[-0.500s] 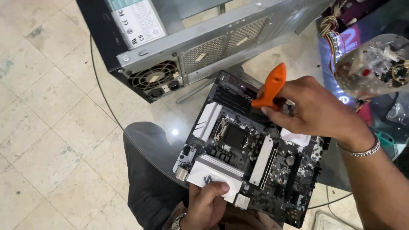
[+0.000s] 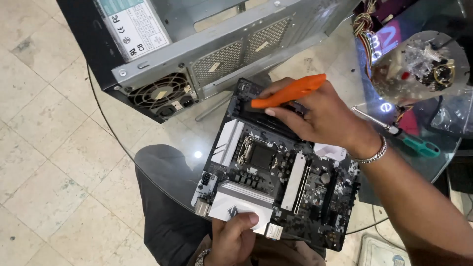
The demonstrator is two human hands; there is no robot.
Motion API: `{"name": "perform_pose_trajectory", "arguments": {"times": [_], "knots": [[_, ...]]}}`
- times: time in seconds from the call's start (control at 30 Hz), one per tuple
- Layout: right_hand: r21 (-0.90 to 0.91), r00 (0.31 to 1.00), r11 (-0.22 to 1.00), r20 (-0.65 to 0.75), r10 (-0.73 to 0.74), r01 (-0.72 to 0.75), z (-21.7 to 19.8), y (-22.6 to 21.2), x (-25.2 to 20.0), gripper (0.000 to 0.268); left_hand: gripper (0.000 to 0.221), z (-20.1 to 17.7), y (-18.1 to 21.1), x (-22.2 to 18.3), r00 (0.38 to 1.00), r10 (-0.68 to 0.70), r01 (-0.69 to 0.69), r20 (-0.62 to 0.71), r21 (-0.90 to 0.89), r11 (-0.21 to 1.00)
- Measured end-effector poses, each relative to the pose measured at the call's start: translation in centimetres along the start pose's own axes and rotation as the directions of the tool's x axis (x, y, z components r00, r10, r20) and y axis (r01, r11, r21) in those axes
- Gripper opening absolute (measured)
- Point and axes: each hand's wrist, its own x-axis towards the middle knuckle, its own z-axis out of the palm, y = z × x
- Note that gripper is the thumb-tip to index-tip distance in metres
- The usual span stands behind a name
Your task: Preparing a computer case by adjusting the power supply and cleaning a motherboard with a brush before installation.
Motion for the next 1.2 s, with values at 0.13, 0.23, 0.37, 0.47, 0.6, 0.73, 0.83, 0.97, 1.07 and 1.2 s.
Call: {"name": "perform_pose_trajectory", "arguments": {"times": [0.13,0.23,0.37,0.47,0.6,0.73,0.83,0.97,1.07,1.2], "knots": [[-0.041,0.96,0.983,0.214,0.181,-0.177,-2.9,-1.1,-1.0,0.023,0.035,-1.2,-1.9,-0.7,0.92,0.33,-0.383,0.212,0.303,0.872],[-0.072,0.942,0.977,0.26,0.212,-0.2,-2.8,-1.0,-1.0,0.02,0.038,-1.1,-1.2,-0.3,0.894,0.377,-0.443,0.244,0.345,0.827],[-0.044,0.994,0.993,-0.001,0.107,-0.107,0.0,0.1,-0.9,0.026,0.036,-1.8,-2.0,0.0,0.913,0.308,-0.379,0.269,0.276,0.883],[0.016,0.979,0.989,0.149,0.141,-0.145,-1.7,0.2,-1.6,0.022,0.016,-0.7,-1.6,0.2,0.989,-0.146,0.15,0.036,-0.208,0.966],[-0.173,0.854,0.896,0.274,0.442,-0.409,-3.3,-0.9,-2.5,0.025,0.038,2.6,2.9,1.5,0.955,-0.296,0.275,-0.019,-0.319,0.907],[-0.18,0.979,0.966,0.057,0.197,-0.184,-2.0,-0.7,-2.8,0.021,0.029,0.2,-2.3,0.5,0.946,-0.32,0.271,-0.052,-0.418,0.867],[-0.232,0.947,0.939,0.142,0.289,-0.252,-2.8,-2.9,-2.7,0.019,0.026,1.5,0.3,1.0,0.943,-0.329,0.28,-0.043,-0.433,0.857],[0.094,0.988,0.987,0.089,0.122,-0.131,-0.5,-5.8,-2.7,0.042,0.039,0.0,-1.1,1.5,0.839,0.425,-0.502,0.341,0.179,0.846],[-0.042,0.976,0.987,0.153,0.157,-0.152,1.7,-6.0,-3.6,0.031,0.02,1.8,1.4,1.8,0.988,-0.101,0.128,0.113,-0.266,0.956],[-0.131,0.948,0.965,0.197,0.25,-0.227,0.4,-8.6,-3.5,0.03,0.035,3.9,4.8,2.5,0.934,-0.343,0.344,0.097,-0.501,0.794]]}}
